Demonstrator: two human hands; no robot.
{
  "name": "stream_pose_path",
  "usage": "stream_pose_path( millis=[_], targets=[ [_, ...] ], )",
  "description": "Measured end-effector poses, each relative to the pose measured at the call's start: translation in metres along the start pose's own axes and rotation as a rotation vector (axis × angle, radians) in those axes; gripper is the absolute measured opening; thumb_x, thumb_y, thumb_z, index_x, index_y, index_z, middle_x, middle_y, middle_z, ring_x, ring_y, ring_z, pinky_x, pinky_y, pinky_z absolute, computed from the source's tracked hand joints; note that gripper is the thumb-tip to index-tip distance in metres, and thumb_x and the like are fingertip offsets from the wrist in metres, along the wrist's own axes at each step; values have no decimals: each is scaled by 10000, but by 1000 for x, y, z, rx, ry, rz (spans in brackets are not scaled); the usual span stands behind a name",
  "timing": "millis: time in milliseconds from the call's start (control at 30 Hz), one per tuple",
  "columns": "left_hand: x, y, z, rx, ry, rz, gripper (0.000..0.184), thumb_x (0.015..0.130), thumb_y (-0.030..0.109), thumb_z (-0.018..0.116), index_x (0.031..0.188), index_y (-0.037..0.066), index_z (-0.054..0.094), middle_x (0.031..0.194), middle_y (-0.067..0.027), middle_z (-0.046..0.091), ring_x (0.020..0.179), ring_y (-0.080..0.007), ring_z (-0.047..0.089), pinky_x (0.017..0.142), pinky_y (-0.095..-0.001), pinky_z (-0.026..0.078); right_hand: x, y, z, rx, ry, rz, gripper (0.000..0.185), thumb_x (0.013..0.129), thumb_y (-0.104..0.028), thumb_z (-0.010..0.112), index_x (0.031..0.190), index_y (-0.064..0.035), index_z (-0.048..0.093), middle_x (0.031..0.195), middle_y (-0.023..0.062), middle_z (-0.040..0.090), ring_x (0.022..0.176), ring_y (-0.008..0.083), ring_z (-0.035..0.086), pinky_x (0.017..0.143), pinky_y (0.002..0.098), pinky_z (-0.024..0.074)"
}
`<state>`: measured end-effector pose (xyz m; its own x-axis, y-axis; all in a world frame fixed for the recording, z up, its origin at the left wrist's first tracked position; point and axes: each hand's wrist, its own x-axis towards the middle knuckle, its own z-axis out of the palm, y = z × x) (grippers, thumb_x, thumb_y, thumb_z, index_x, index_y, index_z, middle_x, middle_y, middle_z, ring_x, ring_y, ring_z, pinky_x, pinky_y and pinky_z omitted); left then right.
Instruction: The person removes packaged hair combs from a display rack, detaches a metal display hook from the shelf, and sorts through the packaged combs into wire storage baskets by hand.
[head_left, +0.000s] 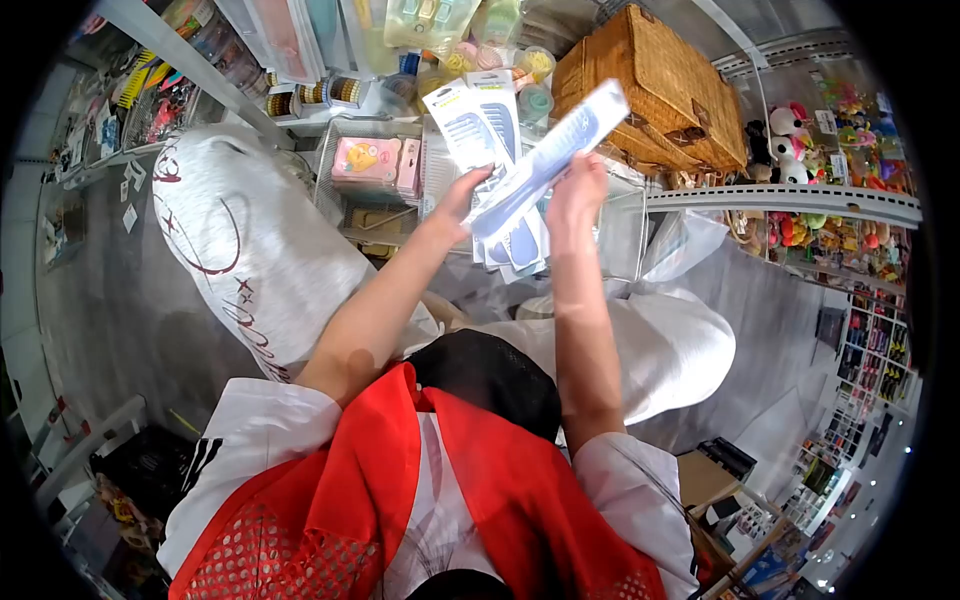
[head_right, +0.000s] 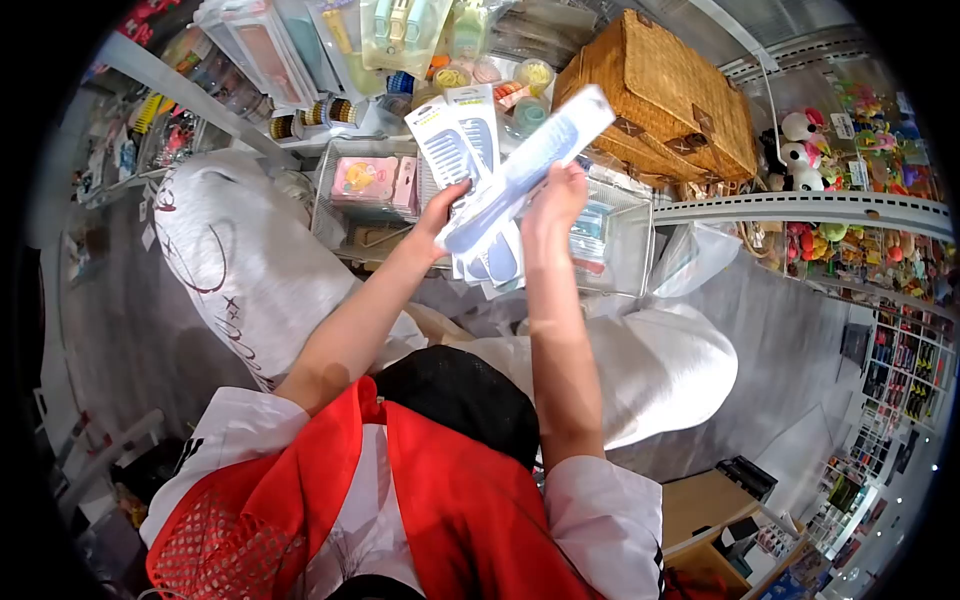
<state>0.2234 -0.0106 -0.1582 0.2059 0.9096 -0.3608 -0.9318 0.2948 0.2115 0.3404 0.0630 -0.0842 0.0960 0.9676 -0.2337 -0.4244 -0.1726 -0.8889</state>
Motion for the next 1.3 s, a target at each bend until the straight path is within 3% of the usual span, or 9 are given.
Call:
stream_pose_path(
  millis=[200, 433, 533, 700, 767, 833, 967, 1167, 1300],
  targets=[
    [-10, 19, 18, 420, 98, 136, 368, 852, 242, 534, 1131, 8, 473, 1034, -118, 570, 921, -213, 583, 794, -338, 489, 9, -27, -7, -109, -148, 180, 125, 893, -62, 418, 912, 12, 516, 821, 85, 581, 713, 169, 566, 657, 273, 478],
    [-12, 7, 17, 502, 126, 102, 431, 852, 352, 531, 1126, 22, 488, 990, -76, 588, 864, -156, 583, 728, -292, 482, -20, 79, 4, -747, 14, -182, 167, 829, -79, 500, 956, 26, 529, 884, 124, 593, 806, 221, 565, 748, 338, 434],
    [-1, 11, -20, 519, 188, 212, 306, 829, 197, 529, 1073, 13, 521, 946, -77, 600, 827, -160, 593, 706, -280, 482, -24, 93, -3, -636, -171, -59, 186, 835, -54, 473, 974, 45, 546, 903, 137, 610, 813, 224, 581, 738, 310, 446],
    [2, 20, -27, 341, 285, 150, 374, 844, 230, 462, 1115, -27, 474, 977, -137, 591, 866, -230, 589, 776, -341, 475, 47, 79, -53, -249, -265, 446, 195, 838, -39, 435, 943, 32, 584, 902, 153, 630, 838, 168, 617, 684, 246, 481],
    [0, 18, -3, 257, 217, 179, 392, 850, 232, 446, 1125, -47, 460, 965, -157, 590, 852, -239, 590, 782, -345, 471, 86, 103, -111, -759, -137, 252, 222, 829, -67, 427, 945, 9, 600, 911, 175, 629, 831, 225, 627, 707, 315, 490],
    [1, 22, -12, 282, 234, 98, 439, 848, 275, 421, 1136, -54, 451, 1015, -185, 581, 893, -264, 584, 815, -350, 464, 113, 121, -177, -1506, -364, 68, 268, 773, -70, 473, 1018, -34, 576, 921, 168, 625, 837, 306, 609, 733, 373, 475],
    [-1, 29, -47, 340, 341, 38, 483, 864, 334, 368, 1160, -42, 433, 1030, -192, 572, 894, -274, 584, 773, -378, 491, 109, 135, -271, -1968, -788, 228, 288, 756, -74, 478, 1035, -60, 551, 1015, 159, 575, 939, 319, 553, 806, 408, 433],
    [-1, 32, -31, 317, 480, 100, 456, 853, 344, 414, 1124, -18, 474, 1007, -194, 584, 846, -273, 602, 747, -383, 507, 111, 139, -265, -1944, -618, -189, 278, 749, -92, 510, 1025, -114, 533, 1016, 93, 521, 1016, 254, 491, 846, 400, 394],
    [0, 38, -9, 442, 577, 143, 495, 842, 359, 438, 1150, -28, 452, 1029, -198, 573, 886, -277, 589, 792, -386, 486, 108, 128, -253, -2021, -788, -5, 208, 732, -70, 526, 924, -110, 595, 1052, 82, 501, 1031, 229, 474, 838, 385, 383]
  ],
)
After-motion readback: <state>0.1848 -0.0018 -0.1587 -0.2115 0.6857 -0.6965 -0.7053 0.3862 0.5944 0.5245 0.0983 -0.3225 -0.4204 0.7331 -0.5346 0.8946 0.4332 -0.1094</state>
